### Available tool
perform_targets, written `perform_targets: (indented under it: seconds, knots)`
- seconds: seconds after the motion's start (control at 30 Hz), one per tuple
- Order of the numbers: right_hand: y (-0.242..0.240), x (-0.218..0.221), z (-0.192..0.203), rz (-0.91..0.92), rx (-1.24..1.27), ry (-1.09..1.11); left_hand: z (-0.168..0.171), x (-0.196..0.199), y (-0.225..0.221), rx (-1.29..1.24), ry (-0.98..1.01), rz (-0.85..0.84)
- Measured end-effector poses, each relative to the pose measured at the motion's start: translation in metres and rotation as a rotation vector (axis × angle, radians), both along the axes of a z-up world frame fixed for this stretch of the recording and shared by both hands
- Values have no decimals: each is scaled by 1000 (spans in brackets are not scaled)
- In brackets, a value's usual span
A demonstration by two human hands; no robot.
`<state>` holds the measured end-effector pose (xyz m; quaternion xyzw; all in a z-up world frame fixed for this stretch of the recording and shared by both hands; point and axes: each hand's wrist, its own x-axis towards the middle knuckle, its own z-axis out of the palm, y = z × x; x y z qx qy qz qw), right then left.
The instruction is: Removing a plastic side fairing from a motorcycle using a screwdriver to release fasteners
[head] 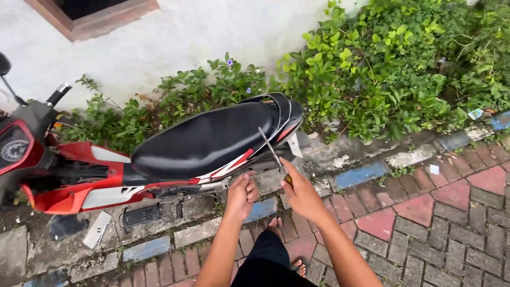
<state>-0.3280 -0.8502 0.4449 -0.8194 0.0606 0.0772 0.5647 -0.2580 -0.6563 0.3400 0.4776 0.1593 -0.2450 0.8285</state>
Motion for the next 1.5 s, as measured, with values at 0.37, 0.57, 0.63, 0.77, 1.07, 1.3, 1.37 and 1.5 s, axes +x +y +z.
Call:
perform_targets:
  seconds: [0.37, 0.57, 0.63, 0.77, 1.07, 1.3, 1.37, 1.5]
  knots:
    - [-165, 168, 40, 145, -182, 132, -73, 201, -133, 776, -200, -138]
    - [-254, 279, 37, 106, -149, 213, -69, 295, -217, 540, -22, -42]
    - [-280, 308, 30, 115, -146, 217, -67, 316, -244, 398, 90, 58]
    - [-333, 383, 19, 253, -140, 174, -65, 358, -286, -124, 135, 146]
    - [-437, 480, 9, 490, -42, 52, -7, 369, -440, -490, -35, 546]
    - [-432, 510, -14, 554, -77, -52, 0, 384, -498, -518, -193, 782]
    - [-418, 517, -14, 586, -93, -87, 4, 387, -494, -486, -231, 840]
    - [-388, 545, -41, 656, -130, -210, 11, 404, -472, -466, -267, 939]
